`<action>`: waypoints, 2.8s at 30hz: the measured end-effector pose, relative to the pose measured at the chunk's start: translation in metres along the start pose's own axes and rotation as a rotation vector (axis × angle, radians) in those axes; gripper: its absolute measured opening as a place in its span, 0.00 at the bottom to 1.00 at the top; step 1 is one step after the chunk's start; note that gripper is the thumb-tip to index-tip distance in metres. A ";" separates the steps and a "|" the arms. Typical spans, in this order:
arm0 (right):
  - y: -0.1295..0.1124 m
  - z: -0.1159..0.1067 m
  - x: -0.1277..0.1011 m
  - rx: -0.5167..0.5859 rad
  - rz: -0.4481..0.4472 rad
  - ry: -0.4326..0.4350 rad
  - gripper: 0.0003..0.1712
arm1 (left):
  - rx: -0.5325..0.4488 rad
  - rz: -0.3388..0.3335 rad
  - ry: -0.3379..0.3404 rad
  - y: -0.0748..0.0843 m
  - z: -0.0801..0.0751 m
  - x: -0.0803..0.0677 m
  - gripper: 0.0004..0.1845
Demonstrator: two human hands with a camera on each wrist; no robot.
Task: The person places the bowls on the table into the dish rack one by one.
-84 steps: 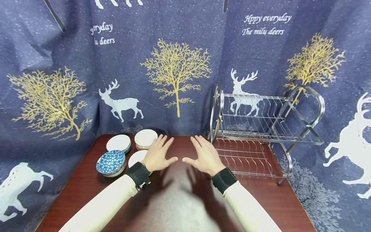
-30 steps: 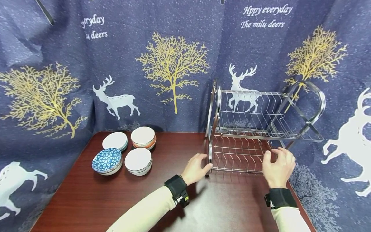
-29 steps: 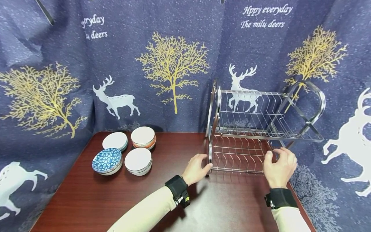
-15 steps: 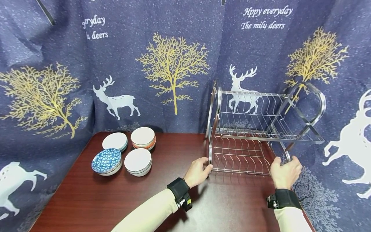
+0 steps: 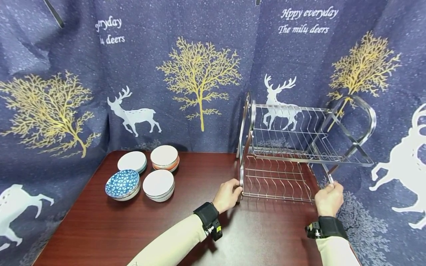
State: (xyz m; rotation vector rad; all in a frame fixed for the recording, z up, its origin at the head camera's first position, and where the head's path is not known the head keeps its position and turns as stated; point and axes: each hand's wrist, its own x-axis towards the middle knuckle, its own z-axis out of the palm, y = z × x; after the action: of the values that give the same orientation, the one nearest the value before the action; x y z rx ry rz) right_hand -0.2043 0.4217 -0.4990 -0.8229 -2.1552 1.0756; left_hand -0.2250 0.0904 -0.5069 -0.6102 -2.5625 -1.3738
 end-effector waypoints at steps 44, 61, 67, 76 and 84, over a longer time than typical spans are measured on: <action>-0.023 0.022 -0.029 0.018 -0.111 -0.100 0.21 | 0.068 0.080 0.022 -0.029 -0.042 -0.015 0.05; -0.034 0.033 -0.043 0.071 -0.098 -0.147 0.19 | 0.076 0.087 0.062 -0.043 -0.063 -0.023 0.06; -0.039 0.037 -0.050 0.074 -0.114 -0.170 0.18 | 0.095 0.098 0.087 -0.048 -0.072 -0.027 0.07; -0.045 0.044 -0.059 0.082 -0.122 -0.192 0.18 | 0.098 0.019 0.070 -0.054 -0.084 -0.031 0.06; -0.050 0.052 -0.066 0.103 -0.130 -0.206 0.18 | 0.104 -0.036 0.062 -0.062 -0.094 -0.034 0.04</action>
State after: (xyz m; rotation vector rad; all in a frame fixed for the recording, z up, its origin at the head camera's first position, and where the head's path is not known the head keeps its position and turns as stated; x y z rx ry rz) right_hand -0.2130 0.3240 -0.4981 -0.5369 -2.2651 1.2373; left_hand -0.2245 -0.0266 -0.5125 -0.4994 -2.5879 -1.2407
